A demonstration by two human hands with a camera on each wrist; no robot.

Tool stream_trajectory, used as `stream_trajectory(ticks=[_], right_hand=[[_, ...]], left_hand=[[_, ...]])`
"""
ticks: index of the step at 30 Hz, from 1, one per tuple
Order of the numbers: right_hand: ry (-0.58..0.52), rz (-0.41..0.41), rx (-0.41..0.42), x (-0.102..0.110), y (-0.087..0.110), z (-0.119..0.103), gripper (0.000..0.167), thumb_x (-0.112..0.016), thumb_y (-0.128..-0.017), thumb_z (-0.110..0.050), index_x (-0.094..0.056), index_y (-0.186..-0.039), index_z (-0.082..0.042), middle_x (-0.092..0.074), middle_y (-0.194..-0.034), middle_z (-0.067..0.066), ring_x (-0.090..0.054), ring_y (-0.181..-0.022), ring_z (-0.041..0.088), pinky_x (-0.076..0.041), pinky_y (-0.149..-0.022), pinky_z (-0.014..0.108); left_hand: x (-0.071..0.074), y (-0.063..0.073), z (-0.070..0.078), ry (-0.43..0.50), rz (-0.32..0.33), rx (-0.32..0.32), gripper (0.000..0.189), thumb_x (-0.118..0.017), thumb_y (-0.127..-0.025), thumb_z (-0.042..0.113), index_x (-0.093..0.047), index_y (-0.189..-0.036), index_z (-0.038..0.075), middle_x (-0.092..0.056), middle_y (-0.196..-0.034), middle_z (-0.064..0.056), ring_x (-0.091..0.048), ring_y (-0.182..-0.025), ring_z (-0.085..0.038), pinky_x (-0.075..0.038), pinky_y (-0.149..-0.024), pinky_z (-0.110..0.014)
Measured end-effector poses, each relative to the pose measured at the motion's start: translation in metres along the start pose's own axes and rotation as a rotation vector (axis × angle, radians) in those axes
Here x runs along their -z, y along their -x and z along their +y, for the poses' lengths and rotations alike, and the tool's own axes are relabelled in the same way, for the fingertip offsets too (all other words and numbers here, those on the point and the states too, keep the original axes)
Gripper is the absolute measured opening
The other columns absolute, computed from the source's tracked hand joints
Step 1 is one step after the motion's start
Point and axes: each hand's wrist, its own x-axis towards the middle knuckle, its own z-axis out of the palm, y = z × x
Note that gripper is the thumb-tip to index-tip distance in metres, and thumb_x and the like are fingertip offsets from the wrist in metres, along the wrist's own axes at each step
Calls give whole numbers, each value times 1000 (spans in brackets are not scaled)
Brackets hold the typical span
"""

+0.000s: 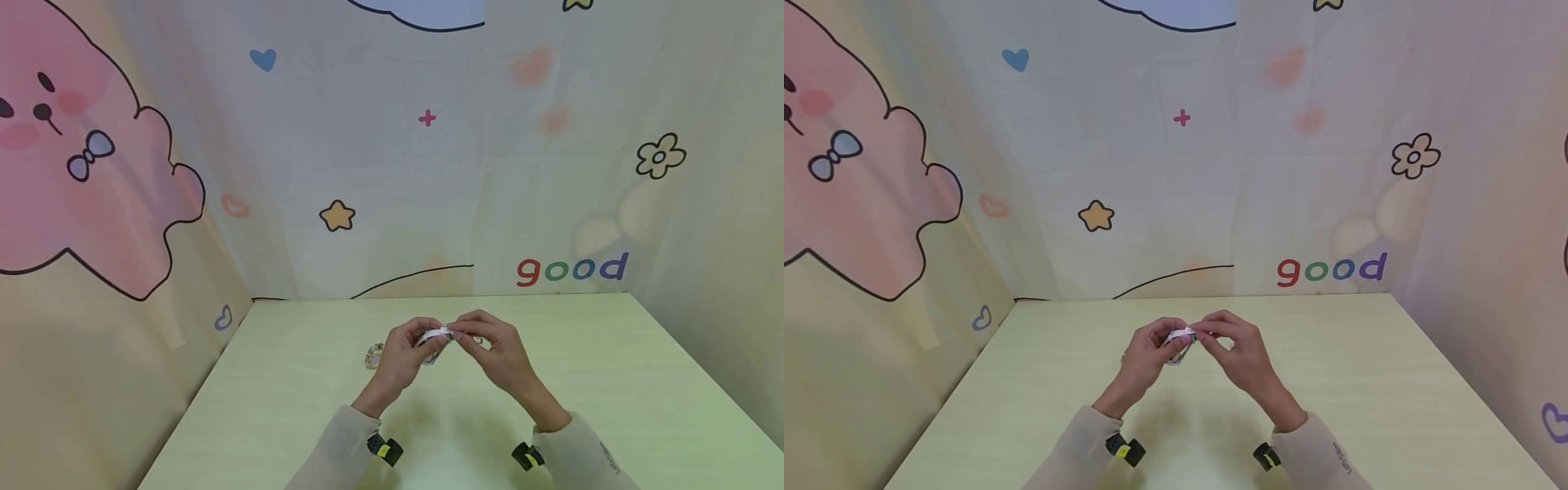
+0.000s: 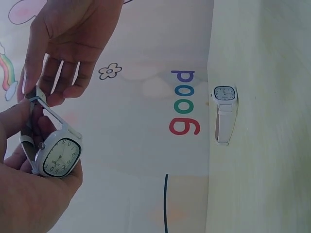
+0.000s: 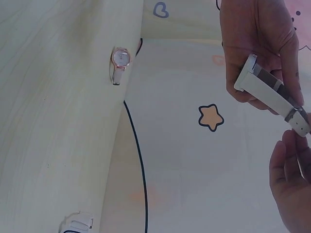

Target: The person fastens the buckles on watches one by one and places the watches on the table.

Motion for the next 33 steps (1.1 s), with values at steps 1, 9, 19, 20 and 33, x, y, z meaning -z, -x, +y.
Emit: stream_trajectory(ticks=[1,9,19,20,33], right_hand=[[0,4,-5,0,0,0,21,-70,-87,1,-74,-106,-8,-71,-99,4,-64,-91,9,-52,-81,14],[-36,48,-64,-2,0,0,15,-69,-86,6,-70,-99,-2,-71,-92,11,-64,-84,2,-51,-82,10],[-71,35,-23,1,-2,-2,14,-71,-86,-1,-74,-97,-9,-74,-92,5,-67,-86,5,-53,-82,13],[-72,33,-24,1,-2,-1,14,-71,-87,-1,-74,-98,-9,-74,-92,4,-67,-87,6,-53,-82,13],[-43,107,-37,-8,2,-3,21,-72,-82,7,-73,-100,-5,-75,-93,9,-69,-84,4,-53,-79,11]], left_hand=[[0,0,0,0,1,0,26,-68,-93,24,-65,-114,8,-67,-116,-11,-61,-101,-14,-50,-97,-32],[0,0,-1,6,-1,-7,27,-68,-93,27,-66,-114,10,-67,-114,-11,-60,-104,-25,-51,-95,-32],[0,1,0,-17,0,-12,26,-68,-93,26,-66,-114,10,-67,-114,-11,-60,-98,-13,-50,-93,-31],[0,1,0,-18,2,-15,26,-68,-93,26,-66,-114,10,-67,-114,-11,-60,-98,-13,-50,-93,-30],[-2,0,0,12,20,-13,29,-68,-93,29,-66,-114,10,-68,-112,-13,-60,-95,-13,-50,-84,-26]])
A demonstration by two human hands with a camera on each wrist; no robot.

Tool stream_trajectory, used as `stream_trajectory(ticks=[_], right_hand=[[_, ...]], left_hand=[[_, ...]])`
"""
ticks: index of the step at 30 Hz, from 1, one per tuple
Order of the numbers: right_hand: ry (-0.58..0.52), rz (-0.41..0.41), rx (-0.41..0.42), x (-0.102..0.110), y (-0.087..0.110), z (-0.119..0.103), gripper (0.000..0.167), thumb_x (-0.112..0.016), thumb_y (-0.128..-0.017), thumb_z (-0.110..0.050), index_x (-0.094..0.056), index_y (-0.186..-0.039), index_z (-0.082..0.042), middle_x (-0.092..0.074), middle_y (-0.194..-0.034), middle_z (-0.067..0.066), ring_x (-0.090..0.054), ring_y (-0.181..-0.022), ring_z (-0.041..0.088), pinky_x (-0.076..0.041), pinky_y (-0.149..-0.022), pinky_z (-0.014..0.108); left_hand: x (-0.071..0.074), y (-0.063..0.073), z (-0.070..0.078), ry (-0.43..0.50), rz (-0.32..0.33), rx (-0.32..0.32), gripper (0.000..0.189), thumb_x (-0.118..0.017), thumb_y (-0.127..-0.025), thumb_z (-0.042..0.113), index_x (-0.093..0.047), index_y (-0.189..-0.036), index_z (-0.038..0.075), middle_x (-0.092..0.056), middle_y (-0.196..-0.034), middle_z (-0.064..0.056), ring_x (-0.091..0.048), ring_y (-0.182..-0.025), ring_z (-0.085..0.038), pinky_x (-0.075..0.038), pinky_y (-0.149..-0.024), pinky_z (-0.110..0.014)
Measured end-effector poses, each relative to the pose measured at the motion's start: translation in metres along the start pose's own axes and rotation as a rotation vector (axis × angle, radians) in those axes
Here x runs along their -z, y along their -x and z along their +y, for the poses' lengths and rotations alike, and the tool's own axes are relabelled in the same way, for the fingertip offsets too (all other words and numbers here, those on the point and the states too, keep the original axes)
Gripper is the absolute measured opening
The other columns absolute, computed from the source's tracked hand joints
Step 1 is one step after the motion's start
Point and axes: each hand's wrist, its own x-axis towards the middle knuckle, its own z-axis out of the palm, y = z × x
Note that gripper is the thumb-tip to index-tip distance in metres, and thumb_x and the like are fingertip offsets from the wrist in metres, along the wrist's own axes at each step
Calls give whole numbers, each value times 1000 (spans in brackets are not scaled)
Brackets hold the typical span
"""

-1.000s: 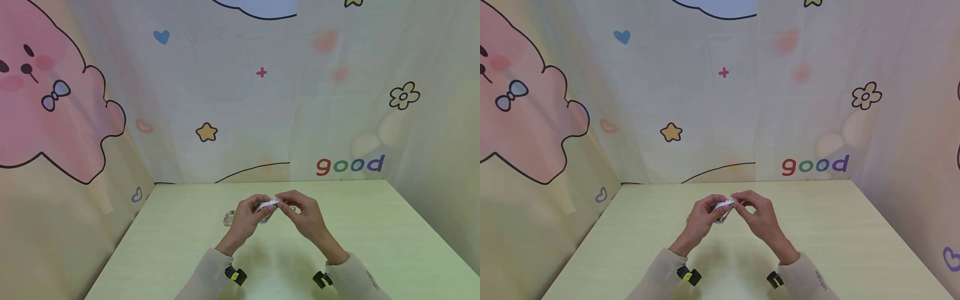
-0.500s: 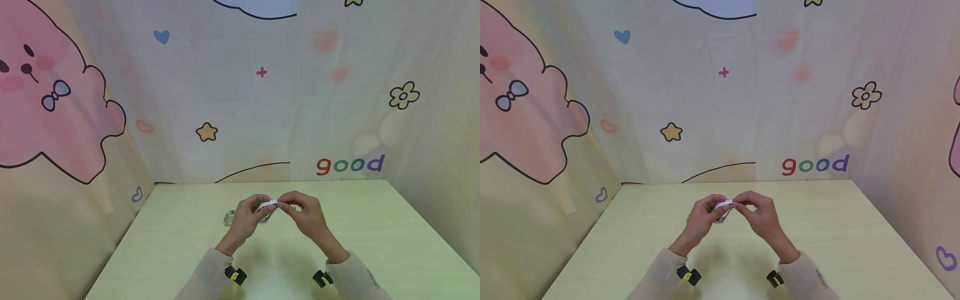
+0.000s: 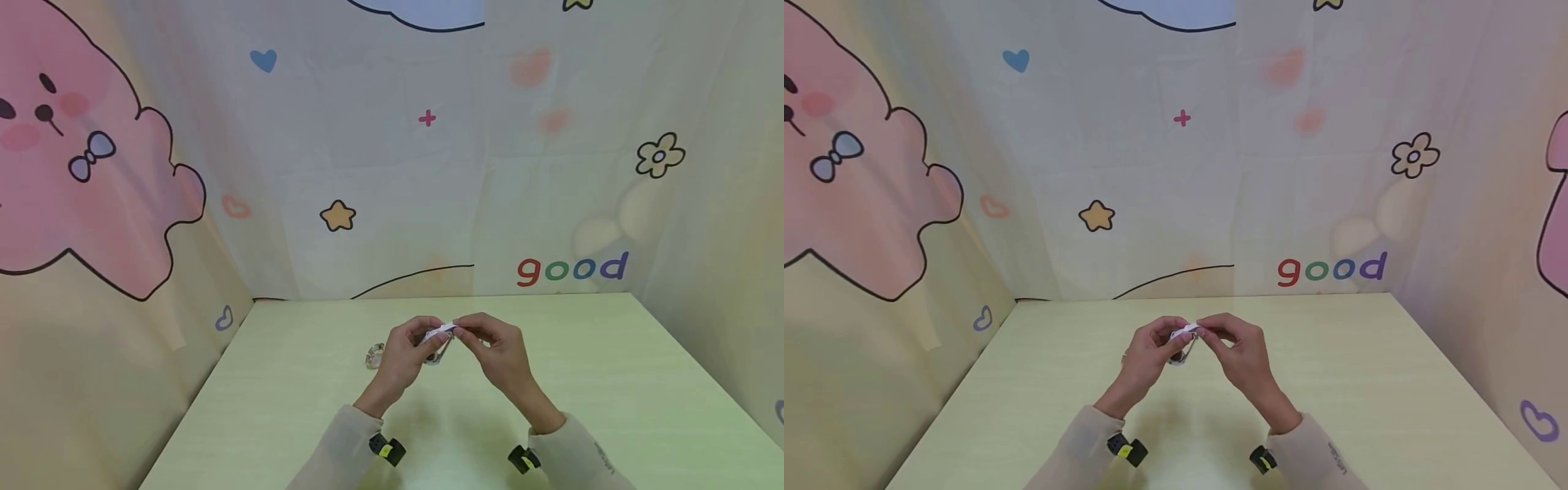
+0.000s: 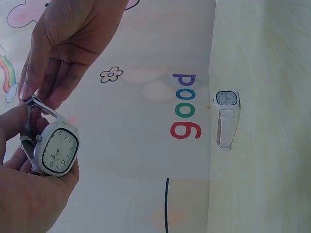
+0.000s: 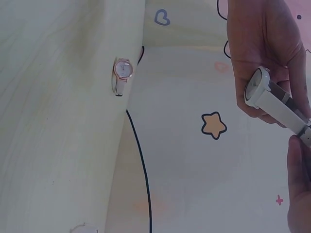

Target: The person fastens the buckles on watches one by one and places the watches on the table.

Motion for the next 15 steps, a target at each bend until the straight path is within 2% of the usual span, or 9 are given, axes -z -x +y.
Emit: stream_trajectory(ticks=[3,6,11,15], right_hand=[[2,2,32,1,-2,-8,19,-71,-81,10,-73,-97,0,-73,-91,12,-70,-83,14,-52,-79,10],[10,-15,16,3,-3,-22,16,-71,-83,8,-72,-99,3,-73,-92,15,-71,-83,19,-53,-79,11],[24,-27,-54,4,-3,-37,17,-71,-85,4,-69,-102,3,-74,-95,15,-72,-85,11,-53,-79,14],[3,8,-18,3,-4,-38,14,-71,-83,7,-71,-96,3,-74,-90,14,-69,-82,3,-53,-78,12]], left_hand=[[0,-1,-1,7,-4,-4,29,-69,-92,29,-66,-113,9,-68,-112,-13,-60,-95,-12,-51,-84,-25],[-1,0,-1,17,1,1,30,-69,-92,29,-66,-114,9,-68,-111,-12,-60,-94,-11,-51,-83,-24],[-1,0,-1,34,16,18,29,-70,-91,29,-66,-114,11,-69,-108,-7,-60,-89,-10,-51,-76,-23],[-1,-1,-1,48,20,27,27,-70,-92,28,-66,-113,11,-69,-106,-11,-59,-85,-10,-52,-73,-23]])
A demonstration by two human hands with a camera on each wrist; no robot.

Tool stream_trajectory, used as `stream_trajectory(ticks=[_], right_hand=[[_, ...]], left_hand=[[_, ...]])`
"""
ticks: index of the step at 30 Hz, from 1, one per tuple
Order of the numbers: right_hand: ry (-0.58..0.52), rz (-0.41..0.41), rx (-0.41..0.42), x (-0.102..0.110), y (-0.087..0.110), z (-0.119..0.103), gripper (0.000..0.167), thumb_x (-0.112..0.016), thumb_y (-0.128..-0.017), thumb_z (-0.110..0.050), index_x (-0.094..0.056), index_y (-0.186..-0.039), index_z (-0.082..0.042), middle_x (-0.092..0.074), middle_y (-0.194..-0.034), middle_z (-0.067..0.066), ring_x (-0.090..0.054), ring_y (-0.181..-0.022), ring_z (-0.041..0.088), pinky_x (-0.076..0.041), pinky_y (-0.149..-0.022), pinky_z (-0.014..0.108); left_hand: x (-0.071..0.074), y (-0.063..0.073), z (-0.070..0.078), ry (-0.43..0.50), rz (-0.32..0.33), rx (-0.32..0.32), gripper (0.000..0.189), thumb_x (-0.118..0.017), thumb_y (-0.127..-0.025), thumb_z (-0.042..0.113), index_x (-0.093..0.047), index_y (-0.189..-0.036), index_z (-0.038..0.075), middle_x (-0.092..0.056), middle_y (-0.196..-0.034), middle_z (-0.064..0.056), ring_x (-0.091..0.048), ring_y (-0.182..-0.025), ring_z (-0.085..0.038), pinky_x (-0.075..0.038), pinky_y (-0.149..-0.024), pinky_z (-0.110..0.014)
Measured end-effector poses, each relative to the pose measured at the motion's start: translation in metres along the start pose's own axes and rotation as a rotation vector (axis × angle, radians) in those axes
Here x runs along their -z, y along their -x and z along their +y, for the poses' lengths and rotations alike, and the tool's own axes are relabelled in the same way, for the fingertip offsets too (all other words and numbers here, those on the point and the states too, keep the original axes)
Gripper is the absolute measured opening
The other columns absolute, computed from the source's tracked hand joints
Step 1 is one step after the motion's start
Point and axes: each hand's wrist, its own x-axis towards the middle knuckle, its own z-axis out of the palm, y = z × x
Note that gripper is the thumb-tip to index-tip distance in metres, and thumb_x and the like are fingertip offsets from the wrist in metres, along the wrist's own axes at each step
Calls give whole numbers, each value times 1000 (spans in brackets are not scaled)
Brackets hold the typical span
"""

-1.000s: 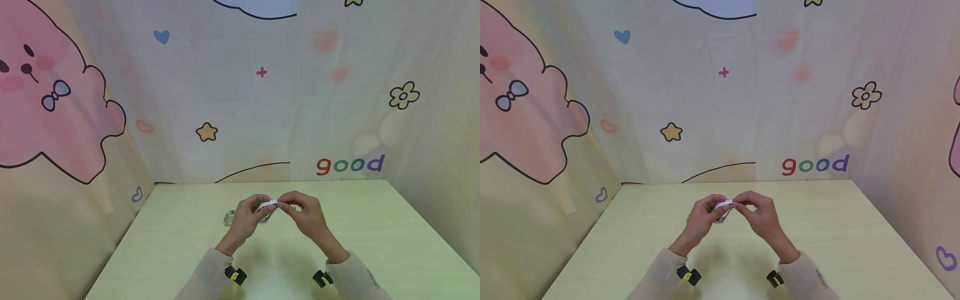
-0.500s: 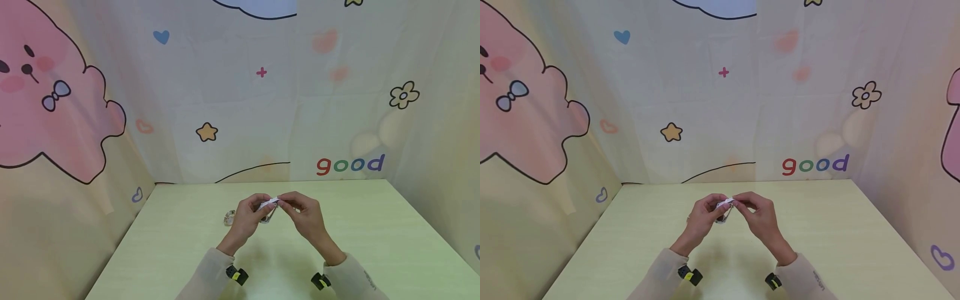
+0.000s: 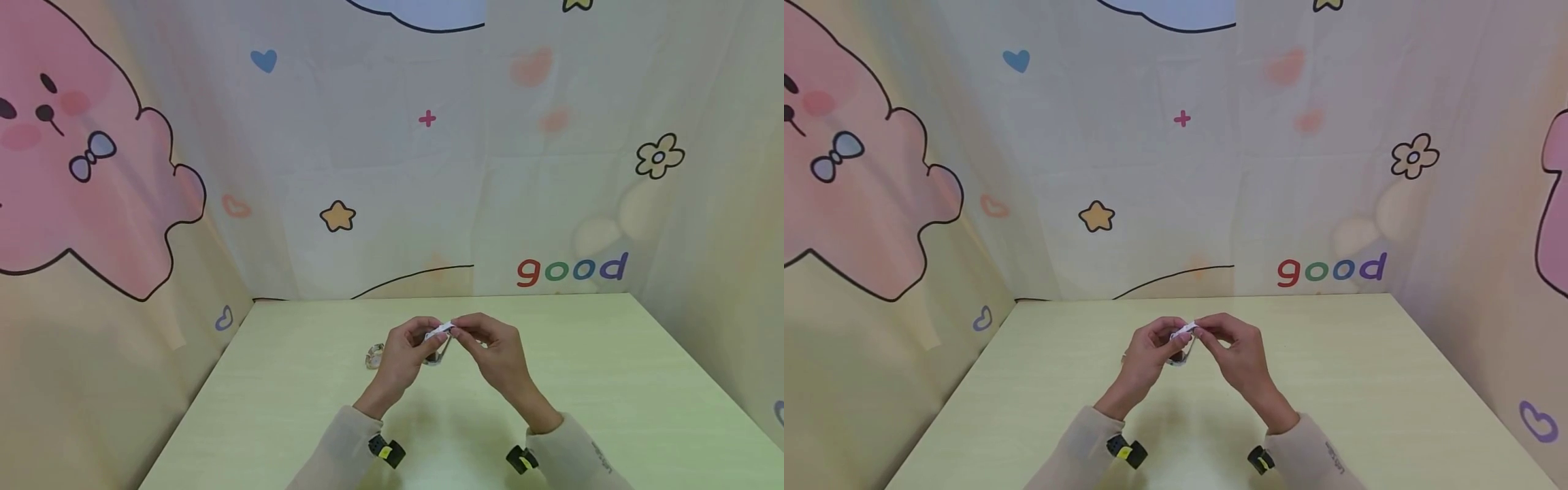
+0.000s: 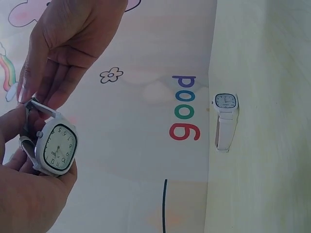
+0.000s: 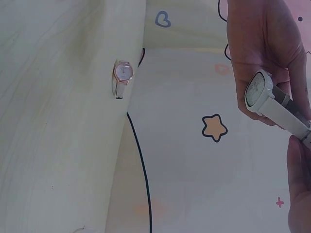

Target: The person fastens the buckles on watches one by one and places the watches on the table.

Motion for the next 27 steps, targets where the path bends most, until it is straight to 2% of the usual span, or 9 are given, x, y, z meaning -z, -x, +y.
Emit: stream_trajectory(ticks=[4,6,10,13,22,27], right_hand=[[1,6,56,0,-2,1,13,-71,-82,10,-72,-93,3,-74,-88,14,-69,-80,11,-53,-77,11],[7,-3,48,0,-2,1,13,-71,-82,9,-72,-94,3,-74,-88,14,-69,-80,12,-53,-78,11],[11,-4,-21,-1,0,1,14,-71,-85,5,-71,-99,3,-74,-92,13,-68,-83,0,-53,-79,12],[9,7,-48,-2,2,2,14,-71,-86,3,-70,-100,2,-74,-93,13,-68,-85,-2,-53,-80,13],[19,40,33,-1,0,2,11,-71,-83,7,-72,-93,1,-73,-86,11,-67,-81,5,-51,-77,8],[8,23,-14,-1,1,3,15,-70,-85,7,-70,-99,4,-73,-91,14,-70,-84,8,-52,-79,11]], left_hand=[[0,0,0,4,2,7,27,-70,-92,26,-66,-113,9,-67,-108,-17,-58,-85,-11,-52,-74,-23],[0,0,0,6,8,10,27,-70,-92,25,-66,-112,9,-68,-108,-16,-59,-86,-11,-52,-74,-23],[-2,0,0,12,24,22,26,-70,-92,24,-66,-112,8,-70,-106,-10,-60,-88,-15,-52,-73,-23],[-3,0,1,23,28,27,26,-70,-92,24,-66,-112,8,-70,-106,-10,-61,-89,-18,-52,-73,-23],[-5,-1,0,23,30,32,26,-70,-92,24,-66,-112,7,-70,-105,-10,-60,-88,-19,-52,-73,-23],[-6,-1,1,28,32,43,27,-70,-92,26,-66,-113,9,-70,-104,-7,-62,-89,-16,-53,-75,-24]])
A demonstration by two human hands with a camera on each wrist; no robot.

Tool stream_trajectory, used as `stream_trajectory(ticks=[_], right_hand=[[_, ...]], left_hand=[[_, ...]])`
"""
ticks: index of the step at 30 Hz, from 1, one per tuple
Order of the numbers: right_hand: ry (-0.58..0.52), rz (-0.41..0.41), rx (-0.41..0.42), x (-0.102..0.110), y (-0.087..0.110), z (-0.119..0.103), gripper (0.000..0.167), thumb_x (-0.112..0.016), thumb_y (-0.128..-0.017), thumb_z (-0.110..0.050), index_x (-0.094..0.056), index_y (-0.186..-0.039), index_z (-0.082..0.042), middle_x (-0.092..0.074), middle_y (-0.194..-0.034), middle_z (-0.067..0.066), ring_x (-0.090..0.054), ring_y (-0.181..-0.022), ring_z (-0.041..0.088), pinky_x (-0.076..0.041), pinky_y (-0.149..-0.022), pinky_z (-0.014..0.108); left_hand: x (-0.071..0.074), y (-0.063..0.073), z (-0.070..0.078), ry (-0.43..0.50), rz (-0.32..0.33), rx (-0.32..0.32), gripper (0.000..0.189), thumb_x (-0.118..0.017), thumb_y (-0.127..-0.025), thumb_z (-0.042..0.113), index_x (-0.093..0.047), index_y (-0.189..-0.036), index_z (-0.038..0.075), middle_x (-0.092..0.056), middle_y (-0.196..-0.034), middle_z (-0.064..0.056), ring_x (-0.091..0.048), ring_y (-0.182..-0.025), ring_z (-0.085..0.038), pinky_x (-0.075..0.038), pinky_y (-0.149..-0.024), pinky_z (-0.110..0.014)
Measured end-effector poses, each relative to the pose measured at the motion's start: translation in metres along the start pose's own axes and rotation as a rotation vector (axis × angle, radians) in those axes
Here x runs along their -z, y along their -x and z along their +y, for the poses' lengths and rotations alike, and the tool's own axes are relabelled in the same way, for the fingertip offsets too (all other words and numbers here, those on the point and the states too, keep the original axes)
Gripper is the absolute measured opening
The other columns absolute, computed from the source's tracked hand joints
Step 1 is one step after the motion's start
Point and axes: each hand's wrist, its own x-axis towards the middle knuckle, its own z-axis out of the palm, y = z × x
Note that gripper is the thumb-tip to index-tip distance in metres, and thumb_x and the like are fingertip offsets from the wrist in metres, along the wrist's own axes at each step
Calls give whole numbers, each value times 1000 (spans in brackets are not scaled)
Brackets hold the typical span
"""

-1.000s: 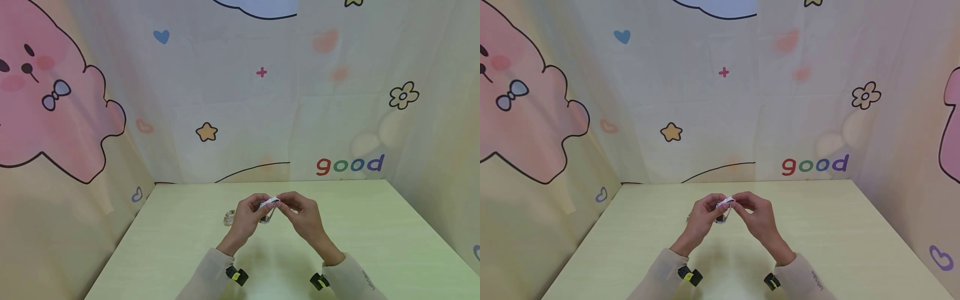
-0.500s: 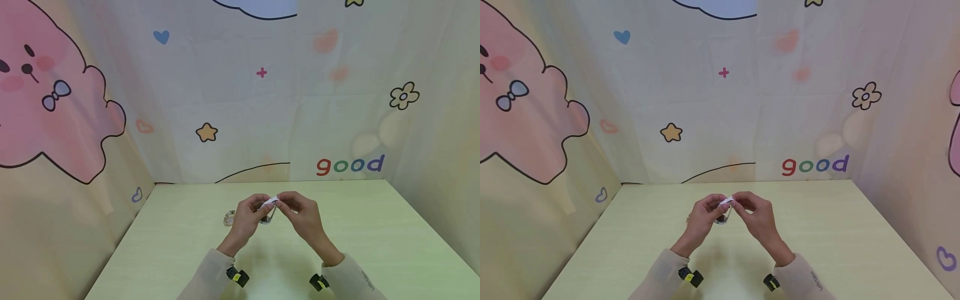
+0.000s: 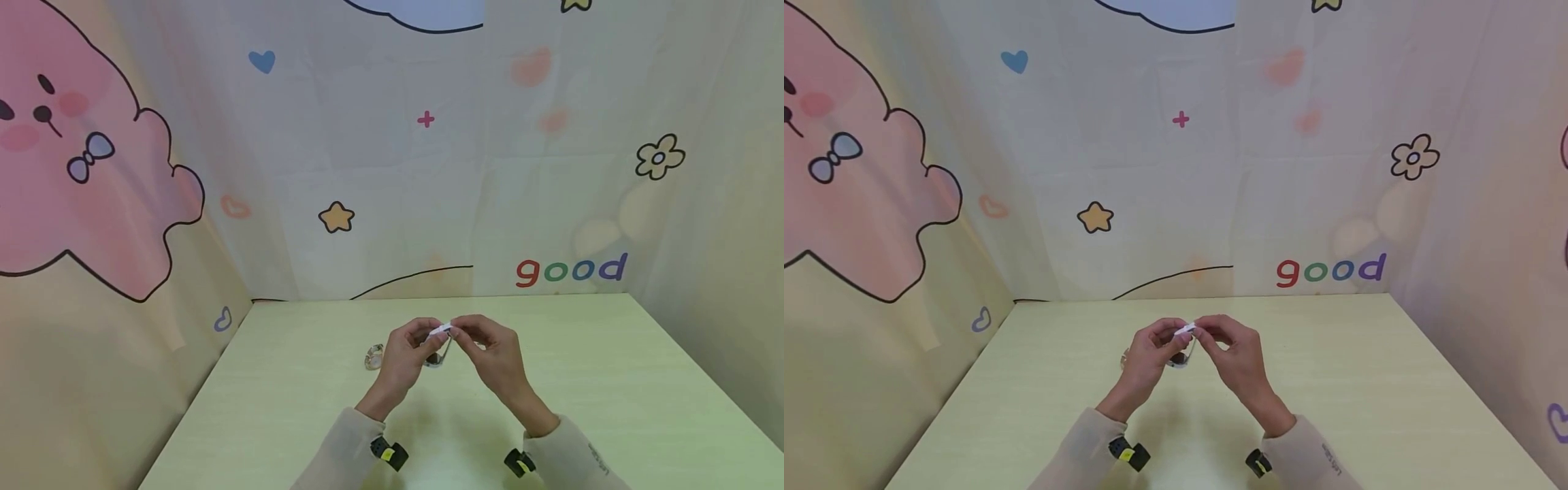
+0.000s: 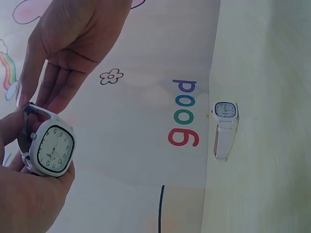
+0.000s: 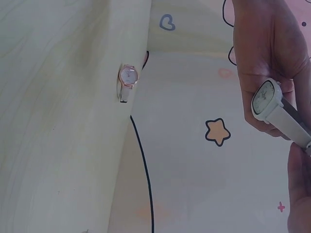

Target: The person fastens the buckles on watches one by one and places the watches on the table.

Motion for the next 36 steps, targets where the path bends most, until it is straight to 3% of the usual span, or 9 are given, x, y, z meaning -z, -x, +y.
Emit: stream_trajectory(ticks=[5,9,14,21,28,36], right_hand=[[-42,-8,-42,0,0,0,15,-69,-87,5,-68,-102,4,-73,-95,16,-70,-87,4,-54,-80,14],[-30,6,-3,0,-2,1,11,-69,-87,5,-71,-98,3,-74,-91,14,-68,-84,1,-53,-78,12],[-3,14,35,1,-5,6,11,-69,-84,9,-72,-94,2,-74,-87,14,-69,-81,6,-53,-77,11],[-44,-25,-83,-5,0,32,20,-68,-88,2,-70,-108,-2,-74,-101,13,-70,-89,2,-52,-80,11],[-66,-16,-12,-7,0,39,14,-67,-90,-2,-74,-102,-6,-76,-95,8,-69,-85,3,-54,-79,14],[-85,-20,-47,-8,2,39,21,-69,-88,-2,-71,-109,-3,-74,-103,12,-69,-91,1,-52,-83,12]], left_hand=[[0,-1,2,14,7,-15,29,-70,-91,28,-66,-113,9,-70,-103,-4,-63,-90,-14,-53,-77,-24],[-1,-2,2,21,2,-19,28,-70,-92,25,-65,-112,7,-69,-101,-4,-62,-89,-14,-53,-76,-23],[-2,-3,3,21,1,-14,28,-69,-92,23,-64,-113,5,-69,-101,-6,-61,-86,-12,-54,-74,-23],[-4,-4,3,46,17,-1,27,-69,-92,22,-65,-114,6,-68,-102,-2,-62,-88,-12,-53,-76,-23],[-6,-5,3,77,28,3,28,-71,-91,20,-65,-113,4,-67,-98,1,-62,-87,-12,-53,-73,-22],[-5,-5,4,88,37,11,28,-70,-92,21,-64,-114,5,-68,-103,-1,-63,-90,-12,-54,-76,-23]])
